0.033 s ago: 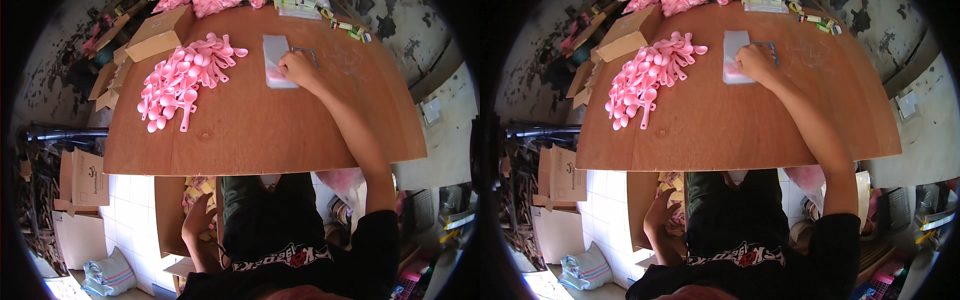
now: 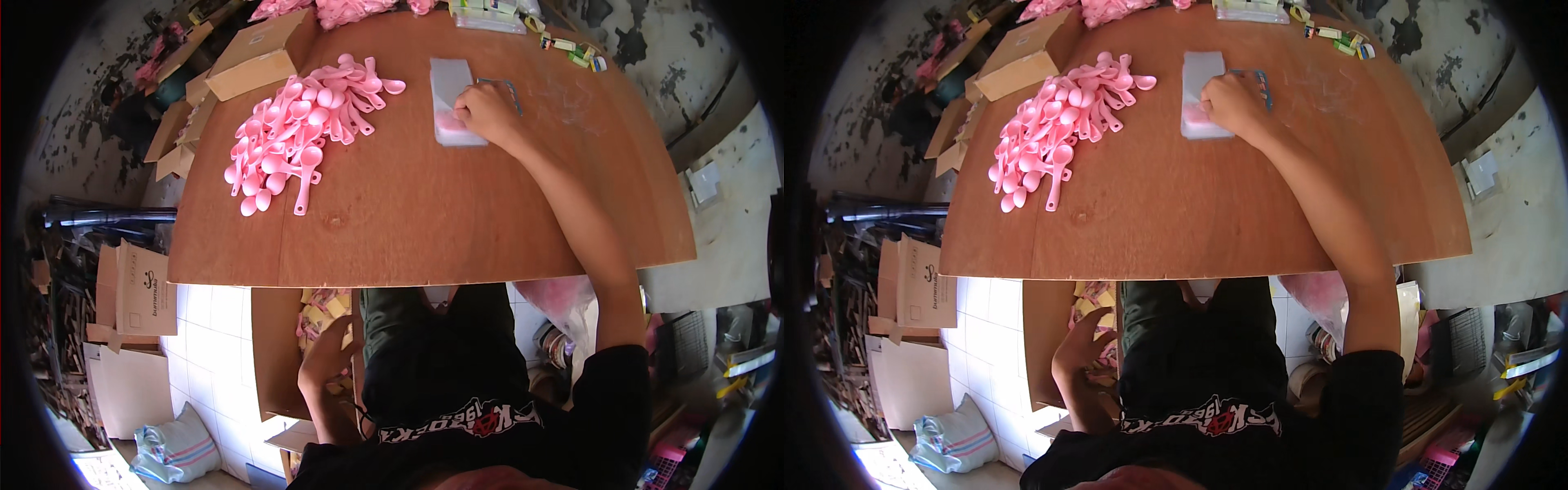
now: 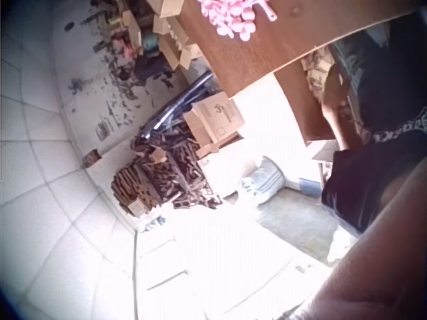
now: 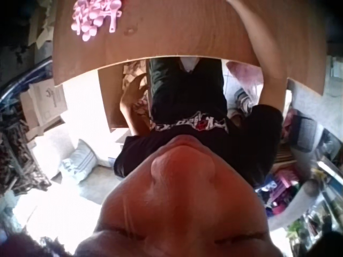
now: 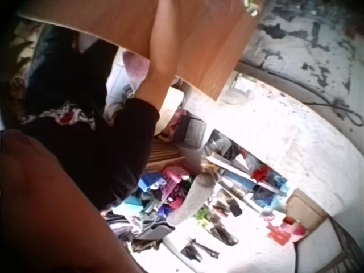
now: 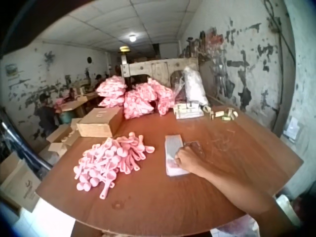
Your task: The person repeatedly picks up pink plastic spoons, places each into a small clear plastic bag with a yellow label, and sets the sealed bag aside. The person also handles small printed cards and stacks of bags on the table while packaging.
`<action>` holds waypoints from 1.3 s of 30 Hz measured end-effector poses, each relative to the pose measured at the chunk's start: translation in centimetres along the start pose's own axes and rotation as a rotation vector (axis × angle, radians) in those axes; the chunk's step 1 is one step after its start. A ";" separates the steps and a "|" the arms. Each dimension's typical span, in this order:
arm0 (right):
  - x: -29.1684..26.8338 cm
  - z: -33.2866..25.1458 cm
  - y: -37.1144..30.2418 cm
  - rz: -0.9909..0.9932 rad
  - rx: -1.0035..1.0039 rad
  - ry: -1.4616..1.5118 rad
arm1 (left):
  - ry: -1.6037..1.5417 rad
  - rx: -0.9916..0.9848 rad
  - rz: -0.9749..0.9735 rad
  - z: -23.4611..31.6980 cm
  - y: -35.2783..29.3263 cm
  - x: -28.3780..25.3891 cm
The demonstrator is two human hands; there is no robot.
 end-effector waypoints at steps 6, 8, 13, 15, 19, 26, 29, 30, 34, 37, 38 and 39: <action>-1.5 -1.7 1.2 0.075 0.011 0.089 | -0.129 1.023 -0.321 12.0 -2.2 -0.1; -2.4 -1.9 1.1 0.124 0.025 0.101 | -0.106 1.097 -0.310 14.3 -2.2 -0.7; -5.2 -4.1 -0.5 0.115 0.039 0.172 | -0.029 1.038 0.076 18.3 0.1 -3.1; -6.0 -6.4 -1.3 0.089 -0.095 0.219 | -0.022 0.937 0.286 18.9 1.4 -3.4; -8.5 -11.0 -3.5 0.022 -0.195 0.292 | 0.214 0.837 0.718 19.7 4.5 -3.9; -8.7 -11.8 -5.3 -0.090 0.013 0.400 | 0.178 0.847 0.648 19.7 6.3 -1.1; -9.0 -11.9 -5.6 -0.156 0.082 0.528 | 0.241 0.922 0.685 19.9 6.3 0.0; -9.4 -12.4 -5.8 -0.149 0.021 0.516 | 0.237 0.917 0.691 19.7 6.3 0.1; -10.7 -13.9 -6.8 -0.150 -0.084 0.548 | -0.076 0.797 0.742 19.1 7.0 -0.2; -10.7 -13.8 -6.7 -0.097 -0.111 0.477 | -0.176 0.828 0.905 19.4 6.2 -0.7; -10.7 -13.8 -6.8 -0.098 -0.109 0.474 | -0.064 0.863 0.859 19.5 6.2 -1.0; -10.5 -13.8 -7.1 -0.131 -0.098 0.546 | 0.047 0.897 0.812 19.4 6.2 -1.1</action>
Point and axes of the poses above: each hand's wrist, its own y-axis towards the middle knuckle, its own x-axis out of the palm, z = x × y, the point moved 2 cm from there along y, towards the middle knuckle, and after that the axes turned 9 degrees about z, right-handed, at the moved point
